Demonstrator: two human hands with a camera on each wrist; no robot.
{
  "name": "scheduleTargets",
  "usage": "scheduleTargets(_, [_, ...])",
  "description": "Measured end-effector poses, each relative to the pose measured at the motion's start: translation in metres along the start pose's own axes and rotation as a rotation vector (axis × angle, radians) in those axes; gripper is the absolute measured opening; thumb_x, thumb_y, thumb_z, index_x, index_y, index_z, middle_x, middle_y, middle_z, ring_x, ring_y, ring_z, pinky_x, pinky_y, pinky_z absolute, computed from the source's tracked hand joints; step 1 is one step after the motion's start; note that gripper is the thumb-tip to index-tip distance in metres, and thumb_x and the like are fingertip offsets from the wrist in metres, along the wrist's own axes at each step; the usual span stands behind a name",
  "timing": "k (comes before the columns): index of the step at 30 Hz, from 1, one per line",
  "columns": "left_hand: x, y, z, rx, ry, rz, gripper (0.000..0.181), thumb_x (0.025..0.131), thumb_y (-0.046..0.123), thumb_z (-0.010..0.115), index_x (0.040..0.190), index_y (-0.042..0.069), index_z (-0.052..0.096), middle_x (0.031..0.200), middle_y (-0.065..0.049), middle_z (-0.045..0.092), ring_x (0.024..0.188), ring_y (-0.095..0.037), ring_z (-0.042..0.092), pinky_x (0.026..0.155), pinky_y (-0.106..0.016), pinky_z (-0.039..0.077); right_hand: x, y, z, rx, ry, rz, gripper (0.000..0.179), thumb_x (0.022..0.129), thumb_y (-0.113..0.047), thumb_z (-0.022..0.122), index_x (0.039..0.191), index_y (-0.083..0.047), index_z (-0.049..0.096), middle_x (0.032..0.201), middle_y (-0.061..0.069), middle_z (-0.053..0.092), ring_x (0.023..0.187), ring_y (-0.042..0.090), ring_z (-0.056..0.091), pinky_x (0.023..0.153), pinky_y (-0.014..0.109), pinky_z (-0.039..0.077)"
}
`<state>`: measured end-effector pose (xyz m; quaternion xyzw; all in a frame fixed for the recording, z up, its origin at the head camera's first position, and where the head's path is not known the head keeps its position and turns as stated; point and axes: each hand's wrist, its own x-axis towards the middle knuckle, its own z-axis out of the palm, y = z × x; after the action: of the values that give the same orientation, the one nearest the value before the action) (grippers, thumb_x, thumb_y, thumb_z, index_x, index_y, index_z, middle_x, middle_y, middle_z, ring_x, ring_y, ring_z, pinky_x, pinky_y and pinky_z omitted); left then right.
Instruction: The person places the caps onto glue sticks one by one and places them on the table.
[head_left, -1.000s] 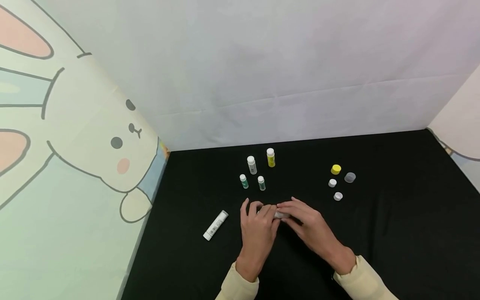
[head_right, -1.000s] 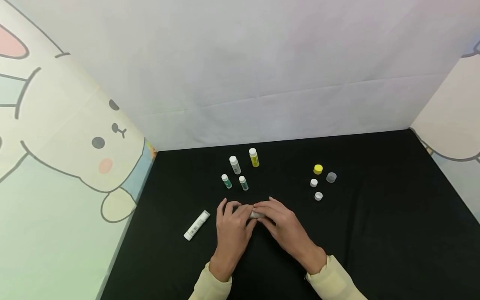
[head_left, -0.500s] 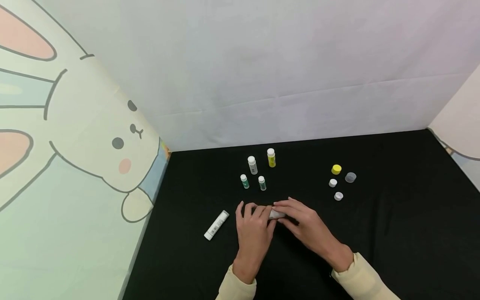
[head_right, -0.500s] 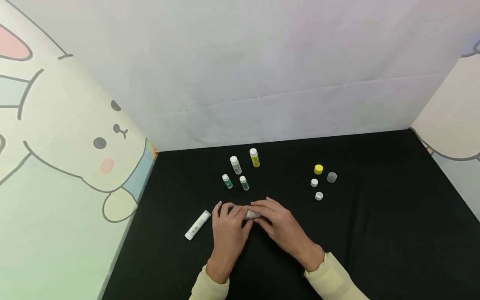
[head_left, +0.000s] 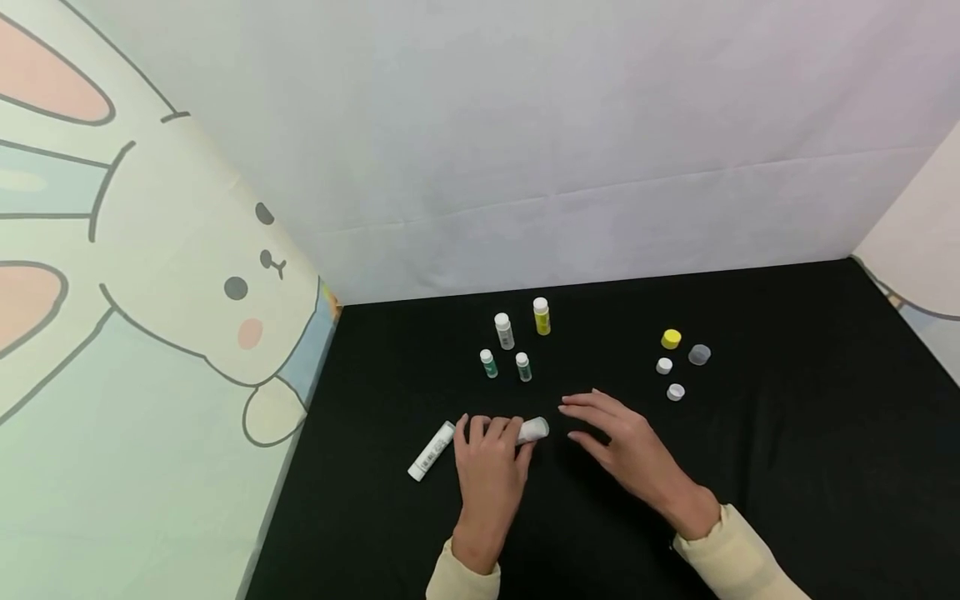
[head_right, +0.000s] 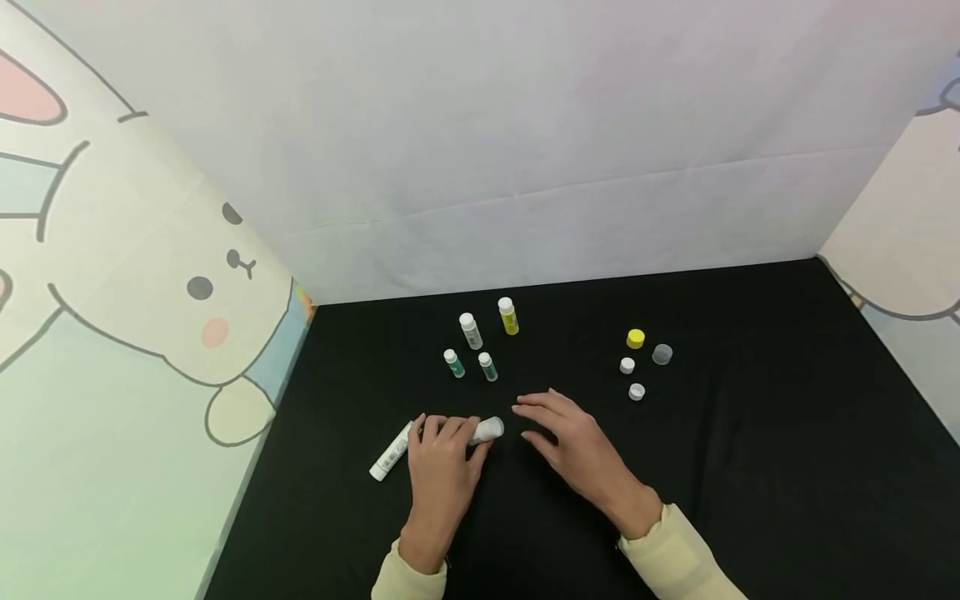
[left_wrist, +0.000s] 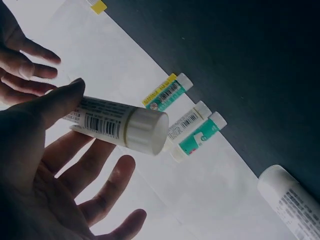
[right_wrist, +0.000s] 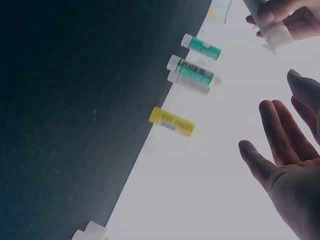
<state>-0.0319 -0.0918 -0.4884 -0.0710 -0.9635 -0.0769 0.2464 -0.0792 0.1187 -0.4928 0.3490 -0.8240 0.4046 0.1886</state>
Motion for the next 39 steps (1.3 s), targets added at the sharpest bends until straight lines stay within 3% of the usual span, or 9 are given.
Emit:
scheduleTargets(15, [-0.007,-0.017,0.003,0.027,-0.005,-0.082,0.033,0.077,0.029,0.096,0.102,0.015,0.082,0.099,-0.002,0.078,0.096,-0.028,0.066,0.104,-0.061,0.049,-0.006,0.013,-0.012,-0.041,0.019,0.069,0.05,0.072,0.01,0.091,0.117,-0.008,0.077,0.126,0.005,0.073,0.112,0.026,0.072,0.121,0.025,0.035])
scheduleTargets(23, [-0.01,-0.023,0.005,0.043,0.016,-0.095,0.034,0.073,0.027,0.098,0.099,0.014,0.081,0.097,-0.002,0.077,0.094,-0.029,0.065,0.101,-0.055,0.05,-0.009,0.021,-0.019,-0.072,0.033,0.091,0.049,0.073,0.011,0.09,0.117,-0.006,0.077,0.125,0.008,0.073,0.113,0.028,0.071,0.117,0.039,0.042])
scheduleTargets(28, [-0.01,-0.026,0.007,0.049,0.003,-0.11,0.033,0.074,0.026,0.098,0.1,0.013,0.081,0.097,-0.004,0.077,0.095,-0.03,0.065,0.101,-0.054,0.05,-0.012,0.028,-0.026,-0.087,0.043,0.123,0.049,0.072,0.013,0.09,0.116,-0.005,0.078,0.124,0.008,0.073,0.113,0.03,0.071,0.122,0.022,0.033])
scheduleTargets(32, [-0.011,-0.029,0.008,0.05,-0.013,-0.138,0.032,0.075,0.024,0.097,0.1,0.012,0.081,0.096,-0.006,0.077,0.098,-0.032,0.066,0.1,-0.056,0.051,-0.013,0.032,-0.032,-0.102,0.049,0.131,0.049,0.072,0.014,0.09,0.115,-0.004,0.077,0.124,0.01,0.073,0.111,0.029,0.071,0.111,0.005,0.031])
scheduleTargets(35, [-0.011,-0.03,0.007,0.061,-0.028,-0.157,0.031,0.075,0.024,0.097,0.099,0.011,0.081,0.095,-0.007,0.077,0.099,-0.033,0.066,0.099,-0.058,0.051,-0.014,0.035,-0.037,-0.12,0.052,0.134,0.049,0.072,0.013,0.09,0.115,-0.004,0.077,0.124,0.01,0.073,0.108,0.028,0.071,0.101,0.0,0.032])
scheduleTargets(39, [-0.012,-0.034,0.007,0.084,-0.062,-0.182,0.03,0.076,0.024,0.097,0.097,0.011,0.081,0.093,-0.008,0.077,0.097,-0.034,0.066,0.1,-0.059,0.05,-0.015,0.04,-0.044,-0.136,0.059,0.143,0.049,0.071,0.013,0.09,0.115,-0.004,0.077,0.123,0.011,0.073,0.107,0.029,0.07,0.1,-0.001,0.033])
